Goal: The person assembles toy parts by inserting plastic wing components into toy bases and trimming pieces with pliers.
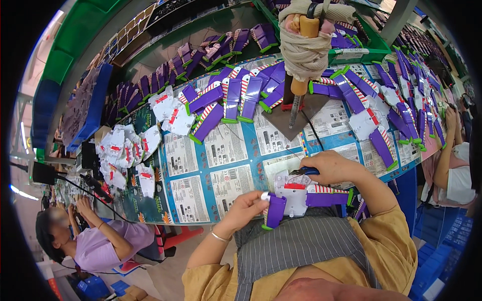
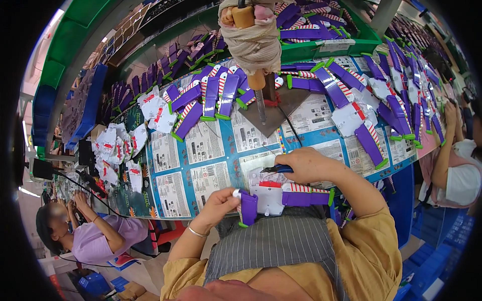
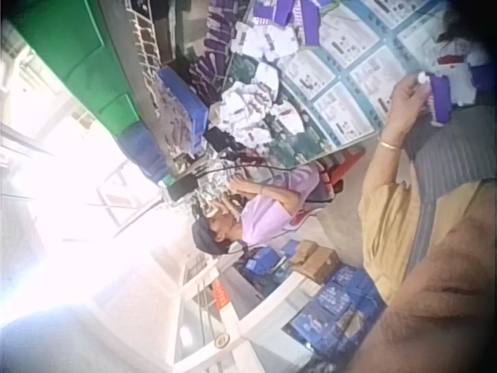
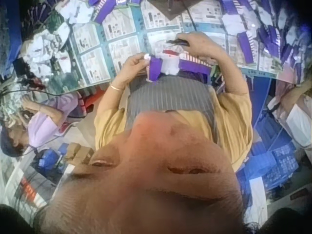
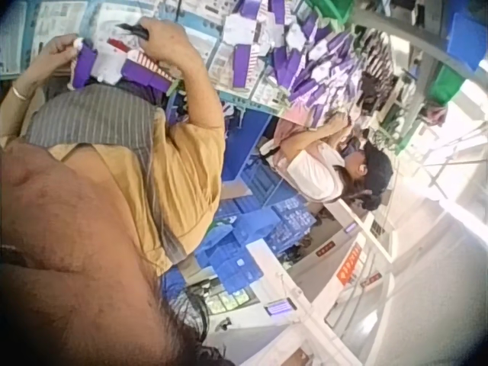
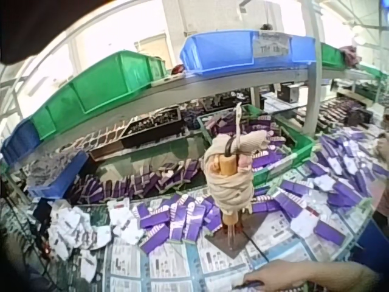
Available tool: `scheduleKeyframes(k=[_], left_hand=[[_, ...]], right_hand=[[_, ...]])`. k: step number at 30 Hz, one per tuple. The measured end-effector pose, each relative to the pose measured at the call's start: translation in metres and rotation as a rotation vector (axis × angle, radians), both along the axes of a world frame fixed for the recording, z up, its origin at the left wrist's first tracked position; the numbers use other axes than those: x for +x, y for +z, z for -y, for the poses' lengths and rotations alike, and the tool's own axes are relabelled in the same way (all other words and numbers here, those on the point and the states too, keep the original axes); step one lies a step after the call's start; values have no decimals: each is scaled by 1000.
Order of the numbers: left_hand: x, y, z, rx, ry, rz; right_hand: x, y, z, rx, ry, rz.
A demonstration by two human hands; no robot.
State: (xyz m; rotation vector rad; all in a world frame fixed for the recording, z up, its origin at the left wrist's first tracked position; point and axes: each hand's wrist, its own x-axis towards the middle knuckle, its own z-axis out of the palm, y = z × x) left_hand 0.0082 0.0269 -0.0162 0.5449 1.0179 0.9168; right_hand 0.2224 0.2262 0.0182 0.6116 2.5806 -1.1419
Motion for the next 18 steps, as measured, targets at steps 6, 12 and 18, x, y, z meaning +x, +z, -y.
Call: scheduleKeyframes(k=[6,12,18], left_hand=[[7,11,-36,408,-69,-838],[5,15,-34,394,-109,-955],[6,14,-31,398,-83,-1030]], right_hand=[[-2,0,-2,18,12,-13],[-2,-5,-2,-19,30,-54],[-2,-6,-1,-36,62,-15]])
